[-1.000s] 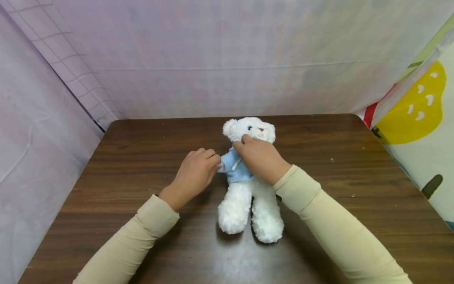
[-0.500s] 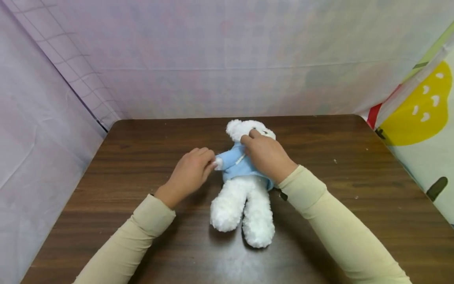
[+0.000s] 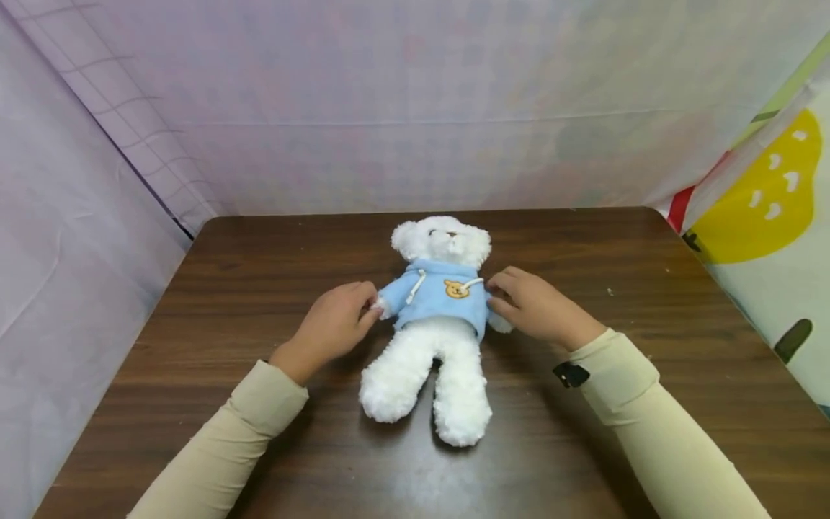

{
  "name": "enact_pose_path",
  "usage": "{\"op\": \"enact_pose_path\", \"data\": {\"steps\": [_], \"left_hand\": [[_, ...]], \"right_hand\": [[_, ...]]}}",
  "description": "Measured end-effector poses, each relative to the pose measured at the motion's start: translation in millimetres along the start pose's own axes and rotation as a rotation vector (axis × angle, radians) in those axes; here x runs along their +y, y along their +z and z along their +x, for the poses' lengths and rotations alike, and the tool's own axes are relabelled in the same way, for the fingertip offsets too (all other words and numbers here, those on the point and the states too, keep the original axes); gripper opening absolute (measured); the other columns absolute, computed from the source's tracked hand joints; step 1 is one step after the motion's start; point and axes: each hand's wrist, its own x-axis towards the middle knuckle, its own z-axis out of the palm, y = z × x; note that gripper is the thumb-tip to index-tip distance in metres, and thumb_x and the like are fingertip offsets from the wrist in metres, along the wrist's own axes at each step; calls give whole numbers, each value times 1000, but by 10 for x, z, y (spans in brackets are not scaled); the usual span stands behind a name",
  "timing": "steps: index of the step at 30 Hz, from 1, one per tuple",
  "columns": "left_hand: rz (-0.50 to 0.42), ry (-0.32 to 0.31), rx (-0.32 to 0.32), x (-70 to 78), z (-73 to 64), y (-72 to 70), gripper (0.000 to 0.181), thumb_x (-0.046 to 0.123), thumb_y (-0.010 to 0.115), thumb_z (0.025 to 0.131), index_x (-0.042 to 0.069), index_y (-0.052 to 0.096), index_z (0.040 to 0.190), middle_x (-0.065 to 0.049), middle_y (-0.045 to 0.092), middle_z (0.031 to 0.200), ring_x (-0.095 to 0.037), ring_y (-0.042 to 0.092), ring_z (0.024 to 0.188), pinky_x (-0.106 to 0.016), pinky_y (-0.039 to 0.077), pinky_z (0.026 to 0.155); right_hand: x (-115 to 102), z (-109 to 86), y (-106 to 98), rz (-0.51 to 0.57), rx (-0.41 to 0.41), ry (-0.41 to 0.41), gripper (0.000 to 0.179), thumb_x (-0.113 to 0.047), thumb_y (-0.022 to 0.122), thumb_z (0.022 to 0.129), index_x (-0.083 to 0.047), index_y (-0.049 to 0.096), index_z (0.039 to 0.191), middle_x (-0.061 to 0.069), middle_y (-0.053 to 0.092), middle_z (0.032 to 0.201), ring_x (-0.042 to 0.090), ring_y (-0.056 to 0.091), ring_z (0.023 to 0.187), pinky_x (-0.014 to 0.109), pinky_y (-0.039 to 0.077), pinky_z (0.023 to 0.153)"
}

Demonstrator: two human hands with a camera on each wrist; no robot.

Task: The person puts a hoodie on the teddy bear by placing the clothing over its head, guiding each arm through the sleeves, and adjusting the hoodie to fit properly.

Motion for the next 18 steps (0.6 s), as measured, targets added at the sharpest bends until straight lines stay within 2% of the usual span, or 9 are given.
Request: {"op": "enact_pose_path", "data": {"steps": [2,5,10,13,16,18], "left_hand": [[-4,-10,-15,-8,-5,8,14,17,69,95,11,57,90,0,54,78,-17,49,68,-35,44,65],[-4,-15,-17,-20,-7,22,14,16,68,96,11,57,89,0,54,77,-17,49,68,-35,45,64],[-13,-14,32,-37,1,36,17,15,68,95,12,55,85,1,54,74,-17,48,65,-36,44,63],[-18,-17,40,-47,-1,44,18,15,68,96,13,55,84,1,54,73,-16,48,65,-35,43,61],[-7,-13,52,-63,-4,49,19,15,68,96,14,54,83,2,53,72,-15,47,64,-33,42,60],[18,-14,95,-80,-5,44,24,13,69,94,14,51,78,1,51,69,-16,45,62,-34,40,57]], "right_hand": [[0,11,16,19,5,10,23,-16,60,100,0,64,115,10,66,103,22,63,90,43,51,78],[-17,9,3,58,-23,31,25,-17,62,98,-1,62,117,8,68,98,19,64,85,42,52,74],[-8,-33,-2,59,-69,33,35,-15,62,99,1,54,129,17,67,114,24,66,96,43,52,78],[15,-91,12,49,-70,69,44,-21,66,97,0,50,133,17,67,113,24,65,94,43,52,78],[51,-147,17,-2,-49,77,43,-21,69,95,-3,52,129,11,68,98,19,62,81,41,50,72],[89,-163,8,-54,-6,56,30,-15,70,94,-4,55,117,7,65,89,18,59,73,40,49,66]]}}
